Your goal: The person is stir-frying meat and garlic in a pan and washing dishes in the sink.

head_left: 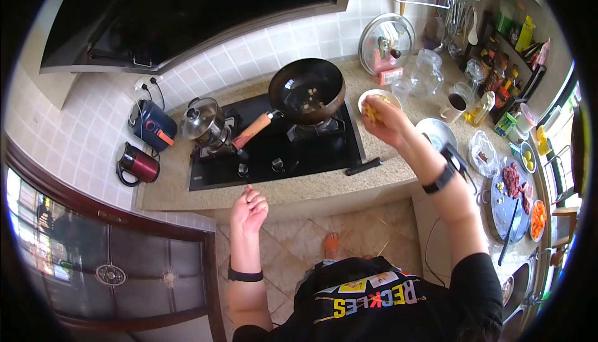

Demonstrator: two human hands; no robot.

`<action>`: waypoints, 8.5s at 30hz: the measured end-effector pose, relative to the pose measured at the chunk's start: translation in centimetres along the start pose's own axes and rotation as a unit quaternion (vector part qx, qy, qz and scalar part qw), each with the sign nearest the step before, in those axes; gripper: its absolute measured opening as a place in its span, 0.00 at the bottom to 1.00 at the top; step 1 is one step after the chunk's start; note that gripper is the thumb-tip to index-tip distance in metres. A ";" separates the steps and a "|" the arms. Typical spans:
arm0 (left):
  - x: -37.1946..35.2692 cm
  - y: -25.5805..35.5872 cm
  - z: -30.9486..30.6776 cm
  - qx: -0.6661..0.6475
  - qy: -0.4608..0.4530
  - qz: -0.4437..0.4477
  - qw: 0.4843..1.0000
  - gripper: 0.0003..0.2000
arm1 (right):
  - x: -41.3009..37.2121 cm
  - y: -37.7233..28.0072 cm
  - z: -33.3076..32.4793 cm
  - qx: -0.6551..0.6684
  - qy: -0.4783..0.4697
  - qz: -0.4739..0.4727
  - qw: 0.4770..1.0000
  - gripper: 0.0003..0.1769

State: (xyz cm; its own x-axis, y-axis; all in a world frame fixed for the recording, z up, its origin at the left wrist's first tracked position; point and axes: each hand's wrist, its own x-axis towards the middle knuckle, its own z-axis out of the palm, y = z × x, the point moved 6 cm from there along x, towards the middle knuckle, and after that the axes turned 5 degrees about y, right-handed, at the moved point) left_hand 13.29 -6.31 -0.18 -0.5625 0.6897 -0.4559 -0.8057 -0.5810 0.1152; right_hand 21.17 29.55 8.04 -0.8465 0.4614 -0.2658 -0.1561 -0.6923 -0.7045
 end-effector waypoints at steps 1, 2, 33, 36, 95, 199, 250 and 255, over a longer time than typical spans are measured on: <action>-0.1 -0.6 0.5 -0.013 -0.011 -0.010 1.000 0.12 | 1.2 0.2 0.5 -0.019 0.019 0.003 1.000 0.08; 0.6 -0.6 0.7 -0.014 -0.039 -0.023 0.999 0.11 | 2.8 0.1 1.3 -0.042 0.034 0.001 0.999 0.08; 7.2 -9.7 13.7 0.136 -0.214 -0.074 0.964 0.22 | -10.9 4.9 8.5 -0.510 0.018 -0.338 0.791 0.14; 6.8 -11.2 13.7 0.196 -0.241 -0.064 0.948 0.29 | -10.6 6.0 9.8 -0.535 0.010 -0.363 0.763 0.19; 9.0 -8.3 -5.0 0.116 0.127 -0.083 0.982 0.06 | -4.4 16.9 -17.7 -0.490 0.352 -0.174 0.778 0.26; 7.3 3.2 -7.3 0.468 0.145 0.073 0.869 0.07 | 0.2 3.0 3.4 -0.772 0.045 -0.216 0.597 0.24; 14.2 -83.6 6.7 0.729 -0.595 0.185 0.285 0.25 | -51.1 -5.7 -49.5 -0.484 0.729 -0.124 0.469 0.32; 12.4 -83.5 6.5 0.679 -0.665 0.126 0.284 0.21 | -51.0 -6.2 -47.1 -0.421 0.748 -0.135 0.495 0.28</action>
State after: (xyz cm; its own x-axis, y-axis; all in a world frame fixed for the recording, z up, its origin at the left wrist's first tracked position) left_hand 72.39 53.60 -9.73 0.5223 0.7774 0.3505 0.4703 -0.6055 0.6420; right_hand 89.25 36.42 -5.06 0.5692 0.8052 0.1664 0.6403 -0.3071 -0.7041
